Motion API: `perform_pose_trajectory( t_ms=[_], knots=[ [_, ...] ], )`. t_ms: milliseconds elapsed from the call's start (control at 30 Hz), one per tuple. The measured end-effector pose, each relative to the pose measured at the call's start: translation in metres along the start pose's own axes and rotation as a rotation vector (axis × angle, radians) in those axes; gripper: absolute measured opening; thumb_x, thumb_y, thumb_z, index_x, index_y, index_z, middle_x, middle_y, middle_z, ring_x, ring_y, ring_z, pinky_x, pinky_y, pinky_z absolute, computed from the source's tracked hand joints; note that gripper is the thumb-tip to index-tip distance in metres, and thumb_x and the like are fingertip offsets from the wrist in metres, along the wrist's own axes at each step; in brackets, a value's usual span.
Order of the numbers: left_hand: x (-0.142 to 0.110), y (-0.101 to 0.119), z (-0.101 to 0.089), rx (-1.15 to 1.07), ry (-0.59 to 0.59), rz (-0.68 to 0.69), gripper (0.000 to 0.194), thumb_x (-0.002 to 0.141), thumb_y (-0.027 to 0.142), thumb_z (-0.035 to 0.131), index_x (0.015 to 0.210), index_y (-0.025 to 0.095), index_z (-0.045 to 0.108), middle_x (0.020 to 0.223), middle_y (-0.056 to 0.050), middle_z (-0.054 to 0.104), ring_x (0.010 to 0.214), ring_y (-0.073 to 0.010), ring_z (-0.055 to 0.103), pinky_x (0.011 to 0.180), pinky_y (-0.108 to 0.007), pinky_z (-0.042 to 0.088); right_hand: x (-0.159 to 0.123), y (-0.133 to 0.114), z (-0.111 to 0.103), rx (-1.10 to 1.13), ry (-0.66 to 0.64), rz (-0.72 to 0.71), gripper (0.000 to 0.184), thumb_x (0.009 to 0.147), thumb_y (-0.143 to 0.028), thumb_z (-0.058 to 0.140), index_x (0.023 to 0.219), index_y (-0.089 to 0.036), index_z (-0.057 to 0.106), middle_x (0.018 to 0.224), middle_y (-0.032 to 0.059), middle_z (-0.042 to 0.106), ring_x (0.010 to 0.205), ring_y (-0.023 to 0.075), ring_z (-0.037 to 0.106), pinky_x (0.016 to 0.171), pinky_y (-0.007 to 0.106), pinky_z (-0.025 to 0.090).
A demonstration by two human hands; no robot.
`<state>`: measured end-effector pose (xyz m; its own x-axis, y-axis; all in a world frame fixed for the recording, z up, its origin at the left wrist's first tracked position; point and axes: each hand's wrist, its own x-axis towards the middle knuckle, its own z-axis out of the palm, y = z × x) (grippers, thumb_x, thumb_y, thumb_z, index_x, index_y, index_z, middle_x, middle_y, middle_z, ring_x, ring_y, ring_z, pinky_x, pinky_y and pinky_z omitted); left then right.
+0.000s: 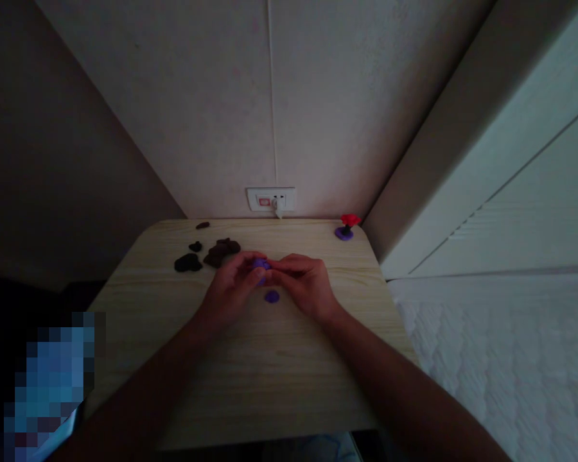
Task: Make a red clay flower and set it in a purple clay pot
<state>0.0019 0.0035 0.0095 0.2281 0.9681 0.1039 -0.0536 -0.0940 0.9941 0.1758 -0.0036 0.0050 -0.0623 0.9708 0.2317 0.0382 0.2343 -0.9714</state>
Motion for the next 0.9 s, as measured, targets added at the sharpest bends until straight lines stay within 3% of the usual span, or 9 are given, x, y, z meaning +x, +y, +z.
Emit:
perform_pose_trajectory(
  t_ms=[167, 300, 467, 567, 700, 900],
  knots=[
    [0.002, -0.003, -0.006, -0.012, 0.138, -0.017, 0.029, 0.092, 0.042, 0.066, 0.105, 0.017, 0.062, 0.091, -0.003, 0.067, 0.074, -0.0151, 0.07, 0.067, -0.027, 0.056, -0.002, 0.003, -0.003, 0.017, -0.032, 0.007, 0.04, 0.086, -0.044, 0.078, 0.12, -0.022, 0.077, 0.091, 0.0059, 0.08, 0.078, 0.019, 0.075, 0.075, 0.034, 0.063],
    [0.009, -0.005, -0.016, -0.197, 0.244, -0.023, 0.032, 0.089, 0.046, 0.069, 0.103, 0.018, 0.059, 0.078, 0.0, 0.063, 0.063, -0.0143, 0.065, 0.058, -0.027, 0.051, 0.004, 0.013, -0.012, -0.36, 0.024, -0.099, 0.031, 0.091, -0.033, 0.073, 0.116, -0.016, 0.077, 0.087, 0.0079, 0.076, 0.069, 0.0165, 0.069, 0.065, 0.03, 0.057],
    [0.014, -0.005, -0.018, -0.366, 0.223, 0.012, 0.035, 0.083, 0.044, 0.078, 0.096, 0.018, 0.061, 0.072, 0.001, 0.062, 0.059, -0.0128, 0.061, 0.056, -0.026, 0.05, 0.013, 0.024, -0.01, -0.718, -0.176, -0.219, 0.025, 0.089, -0.021, 0.075, 0.113, -0.015, 0.078, 0.099, 0.011, 0.071, 0.084, 0.02, 0.067, 0.08, 0.034, 0.056],
    [0.013, -0.007, -0.016, -0.39, 0.202, 0.009, 0.034, 0.082, 0.044, 0.08, 0.093, 0.017, 0.063, 0.074, 0.001, 0.061, 0.058, -0.0117, 0.059, 0.054, -0.026, 0.049, 0.013, 0.021, -0.006, -0.732, -0.216, -0.226, 0.013, 0.094, -0.014, 0.066, 0.1, -0.015, 0.078, 0.095, 0.0102, 0.071, 0.087, 0.0201, 0.067, 0.083, 0.032, 0.054],
    [0.013, -0.01, -0.017, -0.426, 0.183, -0.003, 0.032, 0.083, 0.043, 0.079, 0.093, 0.018, 0.062, 0.074, 0.001, 0.059, 0.06, -0.0122, 0.058, 0.054, -0.025, 0.048, 0.006, 0.005, -0.009, -0.565, -0.212, -0.211, 0.01, 0.097, -0.021, 0.065, 0.093, -0.015, 0.073, 0.082, 0.0042, 0.068, 0.07, 0.0147, 0.061, 0.069, 0.026, 0.05],
    [0.013, -0.009, -0.018, -0.434, 0.215, -0.002, 0.032, 0.081, 0.043, 0.08, 0.092, 0.018, 0.064, 0.078, 0.001, 0.06, 0.062, -0.0116, 0.057, 0.055, -0.027, 0.051, 0.0, -0.011, -0.016, -0.597, -0.565, -0.23, 0.005, 0.09, -0.02, 0.073, 0.094, -0.017, 0.073, 0.093, 0.0057, 0.069, 0.081, 0.0166, 0.064, 0.077, 0.027, 0.052]
  ],
)
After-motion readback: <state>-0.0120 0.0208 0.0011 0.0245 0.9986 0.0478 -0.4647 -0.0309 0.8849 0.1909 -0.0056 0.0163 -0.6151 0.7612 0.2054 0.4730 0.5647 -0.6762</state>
